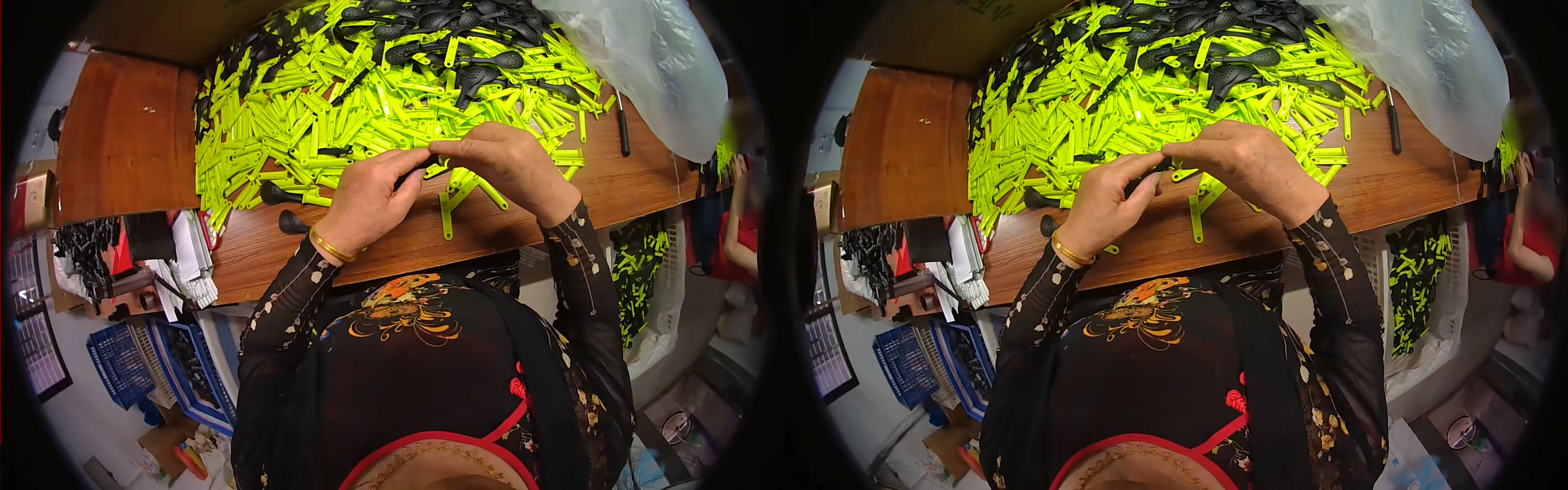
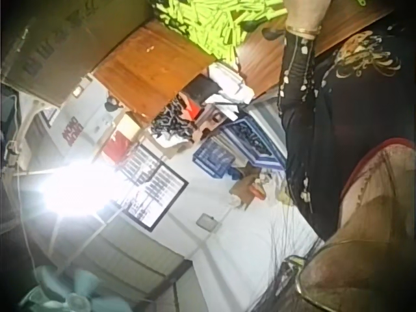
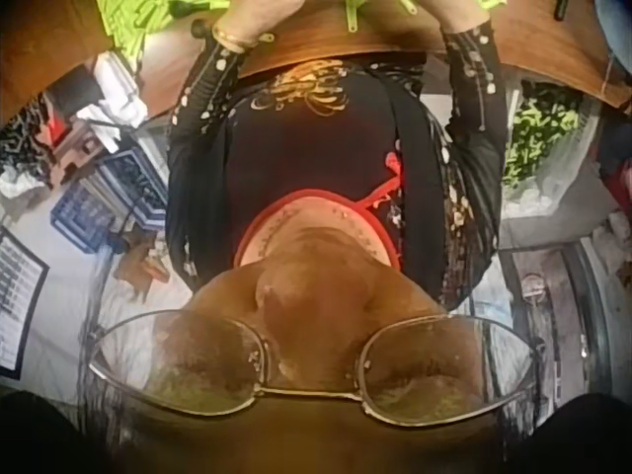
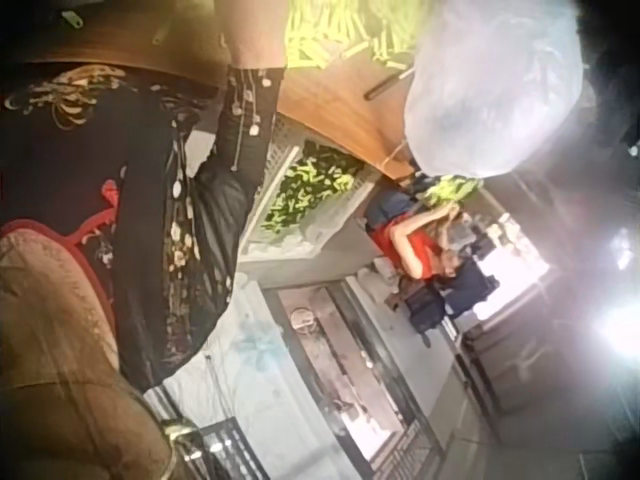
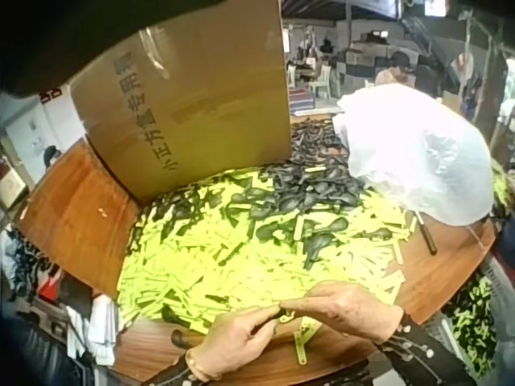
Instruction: The person is assembling small yellow and black plastic components, using a small hammer to tap parts together.
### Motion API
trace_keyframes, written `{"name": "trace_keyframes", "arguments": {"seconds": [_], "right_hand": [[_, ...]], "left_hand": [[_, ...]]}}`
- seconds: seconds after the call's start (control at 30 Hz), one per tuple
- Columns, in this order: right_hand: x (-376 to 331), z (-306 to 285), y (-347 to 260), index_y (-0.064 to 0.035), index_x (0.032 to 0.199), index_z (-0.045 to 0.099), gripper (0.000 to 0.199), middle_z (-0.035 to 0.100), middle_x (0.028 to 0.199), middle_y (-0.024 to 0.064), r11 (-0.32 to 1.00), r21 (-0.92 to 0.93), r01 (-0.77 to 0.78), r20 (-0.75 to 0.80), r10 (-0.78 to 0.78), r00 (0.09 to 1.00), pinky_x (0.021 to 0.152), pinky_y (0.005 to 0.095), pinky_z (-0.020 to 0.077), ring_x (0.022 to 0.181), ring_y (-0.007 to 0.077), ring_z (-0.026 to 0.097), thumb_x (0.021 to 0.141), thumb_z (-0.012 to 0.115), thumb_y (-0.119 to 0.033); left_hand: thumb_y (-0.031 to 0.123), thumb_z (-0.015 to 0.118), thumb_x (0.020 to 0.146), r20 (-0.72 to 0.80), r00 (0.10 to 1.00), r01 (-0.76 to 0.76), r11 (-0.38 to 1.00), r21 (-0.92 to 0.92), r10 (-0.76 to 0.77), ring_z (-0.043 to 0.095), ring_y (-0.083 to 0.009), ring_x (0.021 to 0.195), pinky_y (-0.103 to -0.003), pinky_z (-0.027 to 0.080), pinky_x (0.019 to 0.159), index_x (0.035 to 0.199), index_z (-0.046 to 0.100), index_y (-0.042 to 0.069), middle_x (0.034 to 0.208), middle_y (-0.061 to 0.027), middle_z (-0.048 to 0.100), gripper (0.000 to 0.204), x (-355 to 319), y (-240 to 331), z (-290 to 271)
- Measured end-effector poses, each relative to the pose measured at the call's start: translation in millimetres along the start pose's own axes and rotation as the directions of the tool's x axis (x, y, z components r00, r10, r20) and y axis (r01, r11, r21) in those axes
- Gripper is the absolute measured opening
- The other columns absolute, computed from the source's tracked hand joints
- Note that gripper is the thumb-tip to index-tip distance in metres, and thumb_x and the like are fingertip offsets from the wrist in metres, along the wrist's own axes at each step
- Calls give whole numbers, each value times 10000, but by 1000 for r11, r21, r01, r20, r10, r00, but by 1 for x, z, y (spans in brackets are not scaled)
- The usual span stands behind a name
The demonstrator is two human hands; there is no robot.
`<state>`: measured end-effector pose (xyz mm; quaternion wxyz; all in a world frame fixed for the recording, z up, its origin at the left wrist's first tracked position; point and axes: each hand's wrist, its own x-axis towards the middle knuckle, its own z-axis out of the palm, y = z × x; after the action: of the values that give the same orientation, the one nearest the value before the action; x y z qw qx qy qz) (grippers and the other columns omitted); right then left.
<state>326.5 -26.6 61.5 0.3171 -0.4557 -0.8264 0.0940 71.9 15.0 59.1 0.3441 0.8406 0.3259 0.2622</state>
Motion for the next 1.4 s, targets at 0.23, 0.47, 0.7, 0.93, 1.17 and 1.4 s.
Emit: {"name": "trace_keyframes", "arguments": {"seconds": [0.23,0.47,0.7,0.93,1.17,1.4], "right_hand": [[1,-3,-4,-137,984,743,190,715,851,44,994,-95,-55,22,57,998,659,359,568,776,249,722,844,867,-167],[-3,4,-4,-150,942,745,169,725,815,37,995,-58,-80,-5,80,997,645,356,565,757,238,729,832,868,-112],[-5,5,-6,-140,940,754,173,744,835,41,994,-26,-110,-15,110,994,659,359,572,763,238,734,823,872,-94],[-1,3,-6,-130,948,758,166,752,838,53,995,9,-96,-15,97,995,646,362,564,754,245,735,835,878,-114],[-2,18,-14,-212,976,775,94,692,711,42,987,-90,-132,-192,113,975,552,393,525,675,244,716,903,811,-259],[-21,42,-22,-151,1022,794,158,759,849,76,989,-33,-146,-2,146,989,651,414,559,755,291,724,865,819,-142]], "left_hand": [[72,687,980,98,995,5,998,67,-11,771,-272,902,-350,594,795,1302,752,47,1092,-130,801,330,2,4,-5],[109,660,984,55,998,-26,1000,12,26,741,-354,880,-430,583,749,1251,768,61,1017,-156,768,292,2,-1,-3],[104,658,990,76,997,24,999,-34,-22,740,-353,878,-428,578,750,1243,767,55,992,-157,763,280,3,-4,-6],[89,663,987,86,996,38,996,-82,-30,740,-358,884,-427,581,763,1247,765,51,1009,-163,766,282,2,-3,-7],[54,661,968,47,992,-117,992,52,114,728,-375,878,-448,576,747,1304,715,13,1004,-178,738,343,-5,-4,-1],[24,663,968,120,991,-68,996,52,62,737,-332,845,-423,580,751,1333,694,6,1009,-170,736,366,-33,-18,6]]}}
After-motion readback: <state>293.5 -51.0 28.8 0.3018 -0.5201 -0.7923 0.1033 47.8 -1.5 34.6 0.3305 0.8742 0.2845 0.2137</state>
